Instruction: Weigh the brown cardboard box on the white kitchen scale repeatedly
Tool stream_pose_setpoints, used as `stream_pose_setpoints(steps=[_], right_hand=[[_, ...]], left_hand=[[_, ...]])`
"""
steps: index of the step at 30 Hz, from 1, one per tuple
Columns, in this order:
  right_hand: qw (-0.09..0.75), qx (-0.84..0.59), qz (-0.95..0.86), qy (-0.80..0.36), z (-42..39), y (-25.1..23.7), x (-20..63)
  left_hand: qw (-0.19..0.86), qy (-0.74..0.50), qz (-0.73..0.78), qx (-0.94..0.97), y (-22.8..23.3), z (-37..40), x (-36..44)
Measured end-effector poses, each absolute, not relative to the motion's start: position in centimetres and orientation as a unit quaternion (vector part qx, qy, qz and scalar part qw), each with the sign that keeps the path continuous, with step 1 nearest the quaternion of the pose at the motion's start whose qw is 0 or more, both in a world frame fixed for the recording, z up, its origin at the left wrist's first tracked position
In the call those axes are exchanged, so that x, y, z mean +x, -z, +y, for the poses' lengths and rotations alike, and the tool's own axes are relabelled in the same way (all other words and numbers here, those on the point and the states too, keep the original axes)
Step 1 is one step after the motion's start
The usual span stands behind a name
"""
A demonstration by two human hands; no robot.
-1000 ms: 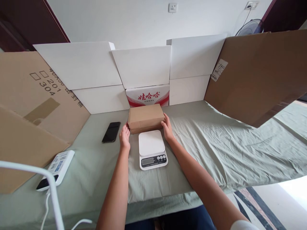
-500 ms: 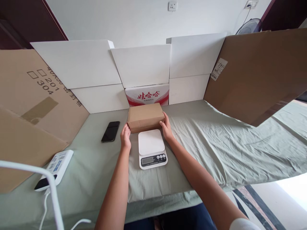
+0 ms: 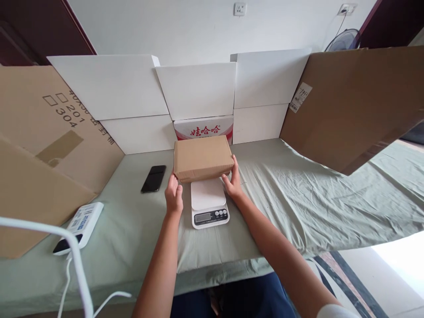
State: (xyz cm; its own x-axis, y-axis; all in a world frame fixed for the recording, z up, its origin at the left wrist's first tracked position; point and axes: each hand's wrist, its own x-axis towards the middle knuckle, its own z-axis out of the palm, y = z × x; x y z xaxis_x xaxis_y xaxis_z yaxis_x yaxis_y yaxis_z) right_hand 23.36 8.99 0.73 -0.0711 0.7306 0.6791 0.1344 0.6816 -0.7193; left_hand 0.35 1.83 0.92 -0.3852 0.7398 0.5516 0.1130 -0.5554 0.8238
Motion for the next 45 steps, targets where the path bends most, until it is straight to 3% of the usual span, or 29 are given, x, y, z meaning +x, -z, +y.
stream_pose_setpoints(steps=[11,45], right_hand=[[0.581,-0.3,-0.713,-0.254,2.1,0.4,26.4],[0.608,-0.325,-0.672,-0.27,2.1,-0.3,26.0]], left_hand=[[0.207,-0.724,0.456,0.475,1.8,-5.6,1.5],[0.216,-0.734,0.465,0.445,2.4,-6.3,1.6]])
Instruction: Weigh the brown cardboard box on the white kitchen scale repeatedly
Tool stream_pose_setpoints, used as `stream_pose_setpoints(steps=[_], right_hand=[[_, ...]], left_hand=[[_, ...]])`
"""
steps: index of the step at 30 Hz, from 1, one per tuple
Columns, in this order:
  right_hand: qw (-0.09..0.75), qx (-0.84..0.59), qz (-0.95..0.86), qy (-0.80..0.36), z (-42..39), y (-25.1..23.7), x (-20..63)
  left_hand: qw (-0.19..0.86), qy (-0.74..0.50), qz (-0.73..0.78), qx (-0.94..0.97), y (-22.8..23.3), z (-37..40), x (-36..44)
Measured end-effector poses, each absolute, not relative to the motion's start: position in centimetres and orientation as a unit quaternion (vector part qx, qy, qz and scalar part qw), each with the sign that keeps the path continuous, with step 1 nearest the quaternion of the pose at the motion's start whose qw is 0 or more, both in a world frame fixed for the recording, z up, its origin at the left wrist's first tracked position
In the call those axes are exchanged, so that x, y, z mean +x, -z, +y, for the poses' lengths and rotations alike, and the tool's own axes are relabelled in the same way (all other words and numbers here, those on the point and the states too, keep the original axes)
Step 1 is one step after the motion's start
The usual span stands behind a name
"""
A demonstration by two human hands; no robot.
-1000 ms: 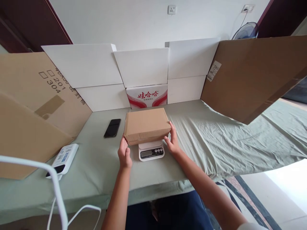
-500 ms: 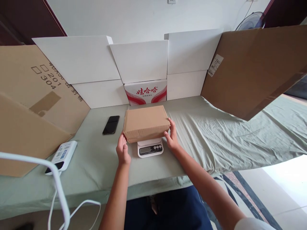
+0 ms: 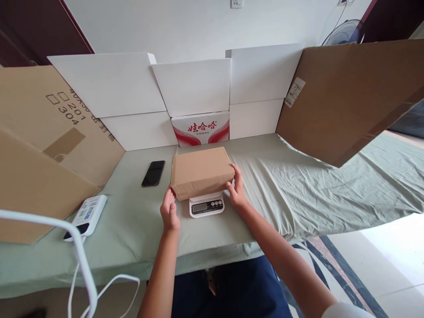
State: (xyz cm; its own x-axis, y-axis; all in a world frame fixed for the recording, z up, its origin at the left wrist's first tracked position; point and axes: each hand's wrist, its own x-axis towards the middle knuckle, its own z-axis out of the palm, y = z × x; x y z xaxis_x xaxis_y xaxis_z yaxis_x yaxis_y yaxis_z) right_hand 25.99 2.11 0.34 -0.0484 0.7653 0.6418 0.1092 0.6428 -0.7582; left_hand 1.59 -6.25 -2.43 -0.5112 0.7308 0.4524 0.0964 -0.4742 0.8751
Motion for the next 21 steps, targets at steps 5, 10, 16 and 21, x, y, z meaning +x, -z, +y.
stream_pose_setpoints(steps=[5,10,16,21], right_hand=[[0.606,-0.327,-0.676,-0.263,2.01,-0.45,25.98],[0.602,-0.329,-0.678,-0.264,1.91,-0.51,26.04],[0.608,-0.322,-0.679,-0.255,1.95,-0.45,26.03],[0.618,-0.326,-0.678,-0.228,2.19,-0.34,26.16]], left_hand=[[0.209,-0.735,0.469,0.443,2.59,-6.39,1.62],[0.209,-0.737,0.469,0.44,2.56,-6.23,1.59],[0.209,-0.737,0.469,0.438,2.69,-6.15,1.52],[0.204,-0.741,0.445,0.461,1.74,-6.29,1.88]])
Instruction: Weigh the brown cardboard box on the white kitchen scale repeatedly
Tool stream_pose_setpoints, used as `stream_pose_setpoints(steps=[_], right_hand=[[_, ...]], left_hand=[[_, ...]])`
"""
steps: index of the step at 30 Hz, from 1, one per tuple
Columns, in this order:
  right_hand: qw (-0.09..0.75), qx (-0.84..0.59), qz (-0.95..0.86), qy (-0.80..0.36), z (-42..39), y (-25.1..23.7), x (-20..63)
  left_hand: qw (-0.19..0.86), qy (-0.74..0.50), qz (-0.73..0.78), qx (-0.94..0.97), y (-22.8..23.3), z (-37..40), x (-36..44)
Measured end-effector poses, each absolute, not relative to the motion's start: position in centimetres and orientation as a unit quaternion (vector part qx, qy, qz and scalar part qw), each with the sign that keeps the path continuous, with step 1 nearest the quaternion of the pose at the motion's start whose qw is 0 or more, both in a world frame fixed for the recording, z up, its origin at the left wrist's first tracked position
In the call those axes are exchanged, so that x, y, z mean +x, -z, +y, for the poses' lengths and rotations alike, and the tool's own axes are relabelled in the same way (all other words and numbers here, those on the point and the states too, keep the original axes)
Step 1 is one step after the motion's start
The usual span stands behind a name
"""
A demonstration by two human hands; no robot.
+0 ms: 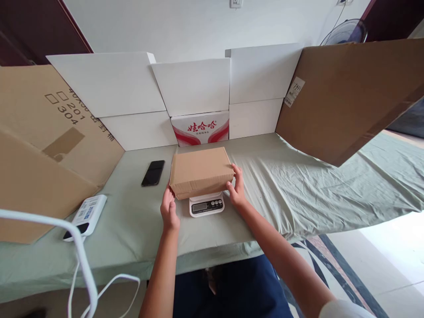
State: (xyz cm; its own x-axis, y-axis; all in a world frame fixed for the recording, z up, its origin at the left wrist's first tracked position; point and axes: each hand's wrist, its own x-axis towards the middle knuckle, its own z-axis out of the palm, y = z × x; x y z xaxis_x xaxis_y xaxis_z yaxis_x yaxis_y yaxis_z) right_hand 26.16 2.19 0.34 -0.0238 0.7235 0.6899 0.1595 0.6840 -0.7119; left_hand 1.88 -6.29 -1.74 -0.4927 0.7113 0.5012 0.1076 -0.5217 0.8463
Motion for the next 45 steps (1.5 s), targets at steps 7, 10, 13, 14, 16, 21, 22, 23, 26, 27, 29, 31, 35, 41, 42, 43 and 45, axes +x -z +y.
stream_pose_setpoints(steps=[7,10,13,14,16,21,22,23,26,27,29,31,35,41,42,43,45], right_hand=[[0.677,-0.36,-0.57,-0.293,3.0,-0.3,26.3],[0.703,-0.386,-0.486,-0.348,4.0,-0.1,26.4],[0.72,-0.401,-0.411,-0.389,5.1,0.1,26.5],[0.723,-0.405,-0.394,-0.397,5.3,0.1,26.6],[0.727,-0.407,-0.378,-0.405,5.6,0.1,26.6],[0.716,-0.394,-0.417,-0.398,5.2,-0.1,26.4],[0.712,-0.395,-0.426,-0.395,5.0,-0.1,26.4],[0.708,-0.397,-0.434,-0.391,5.0,-0.1,26.3],[0.7,-0.397,-0.451,-0.387,4.9,-0.1,26.2],[0.698,-0.394,-0.455,-0.388,4.9,-0.1,26.2],[0.696,-0.386,-0.461,-0.393,4.9,-0.1,26.2],[0.692,-0.382,-0.467,-0.396,4.9,-0.1,26.2],[0.684,-0.391,-0.485,-0.378,4.6,-0.2,26.2],[0.659,-0.396,-0.531,-0.356,3.8,-0.5,26.3],[0.654,-0.392,-0.539,-0.357,3.6,-0.6,26.2],[0.65,-0.388,-0.546,-0.359,3.5,-0.7,26.2],[0.643,-0.382,-0.556,-0.362,3.1,-0.9,26.0]], left_hand=[[0.166,-0.783,0.473,0.368,0.3,-6.0,1.8],[0.172,-0.798,0.504,0.284,0.0,-5.7,1.6],[0.19,-0.798,0.51,0.257,-0.2,-5.5,1.7],[0.194,-0.797,0.51,0.259,-0.2,-5.4,1.7],[0.201,-0.796,0.507,0.264,-0.1,-5.4,1.8],[0.223,-0.786,0.471,0.331,0.6,-5.5,1.8],[0.226,-0.785,0.462,0.346,0.8,-5.6,1.8],[0.229,-0.783,0.454,0.358,0.8,-5.6,1.8],[0.238,-0.78,0.447,0.368,1.0,-5.7,1.8],[0.243,-0.778,0.448,0.367,1.0,-5.7,1.8],[0.252,-0.774,0.451,0.367,1.1,-5.8,1.9],[0.257,-0.771,0.452,0.368,1.2,-5.8,1.9],[0.248,-0.77,0.458,0.368,1.4,-5.8,1.9],[0.235,-0.764,0.477,0.366,1.2,-5.9,1.9],[0.235,-0.763,0.477,0.367,1.2,-5.9,1.8],[0.236,-0.763,0.475,0.369,1.3,-5.9,1.8],[0.237,-0.765,0.474,0.367,1.4,-5.9,1.8]])
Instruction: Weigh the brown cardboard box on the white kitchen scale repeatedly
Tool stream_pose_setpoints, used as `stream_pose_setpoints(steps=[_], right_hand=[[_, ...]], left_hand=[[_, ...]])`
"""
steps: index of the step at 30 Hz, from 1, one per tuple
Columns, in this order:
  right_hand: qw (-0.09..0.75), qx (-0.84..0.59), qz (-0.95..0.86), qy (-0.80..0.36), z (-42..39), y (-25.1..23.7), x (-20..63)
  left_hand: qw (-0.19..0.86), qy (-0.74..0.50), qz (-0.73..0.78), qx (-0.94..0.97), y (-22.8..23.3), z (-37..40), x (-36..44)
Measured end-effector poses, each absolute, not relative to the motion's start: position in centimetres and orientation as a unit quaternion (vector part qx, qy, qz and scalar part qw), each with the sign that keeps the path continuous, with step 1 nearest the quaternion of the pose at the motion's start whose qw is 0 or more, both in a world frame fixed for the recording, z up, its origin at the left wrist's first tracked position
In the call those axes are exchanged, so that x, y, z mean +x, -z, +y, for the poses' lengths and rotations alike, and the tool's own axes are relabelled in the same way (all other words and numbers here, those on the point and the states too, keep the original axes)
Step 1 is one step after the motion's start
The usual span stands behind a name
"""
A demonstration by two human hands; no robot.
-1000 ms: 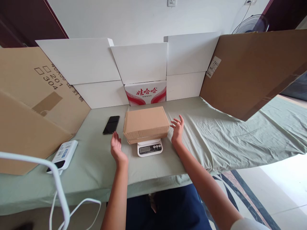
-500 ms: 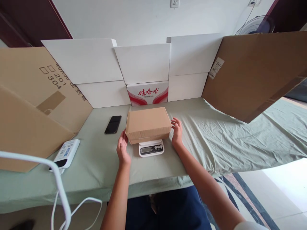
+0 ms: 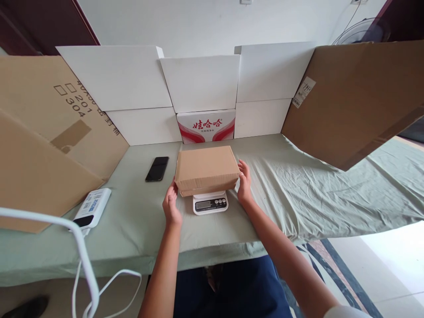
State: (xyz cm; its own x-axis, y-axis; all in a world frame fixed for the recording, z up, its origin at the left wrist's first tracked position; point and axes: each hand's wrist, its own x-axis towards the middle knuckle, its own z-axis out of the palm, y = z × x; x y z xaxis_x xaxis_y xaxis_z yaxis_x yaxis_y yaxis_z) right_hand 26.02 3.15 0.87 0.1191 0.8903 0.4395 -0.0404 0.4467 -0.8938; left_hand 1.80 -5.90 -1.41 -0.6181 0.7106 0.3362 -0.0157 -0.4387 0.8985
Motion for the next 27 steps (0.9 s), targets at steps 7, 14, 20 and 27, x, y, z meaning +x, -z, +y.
stream_pose_setpoints(steps=[7,14,20,27], right_hand=[[0.636,-0.38,-0.556,-0.376,2.8,-1.3,25.8],[0.639,-0.357,-0.562,-0.385,2.2,-1.1,25.6],[0.65,-0.336,-0.583,-0.353,2.8,-3.8,25.0],[0.634,-0.298,-0.605,-0.378,9.1,-4.5,22.6]], left_hand=[[0.242,-0.763,0.48,0.36,1.8,-5.9,1.7],[0.257,-0.769,0.476,0.342,1.7,-5.9,1.9],[0.289,-0.766,0.449,0.356,-1.3,-3.5,1.4],[0.335,-0.74,0.418,0.407,-3.2,4.9,-1.0]])
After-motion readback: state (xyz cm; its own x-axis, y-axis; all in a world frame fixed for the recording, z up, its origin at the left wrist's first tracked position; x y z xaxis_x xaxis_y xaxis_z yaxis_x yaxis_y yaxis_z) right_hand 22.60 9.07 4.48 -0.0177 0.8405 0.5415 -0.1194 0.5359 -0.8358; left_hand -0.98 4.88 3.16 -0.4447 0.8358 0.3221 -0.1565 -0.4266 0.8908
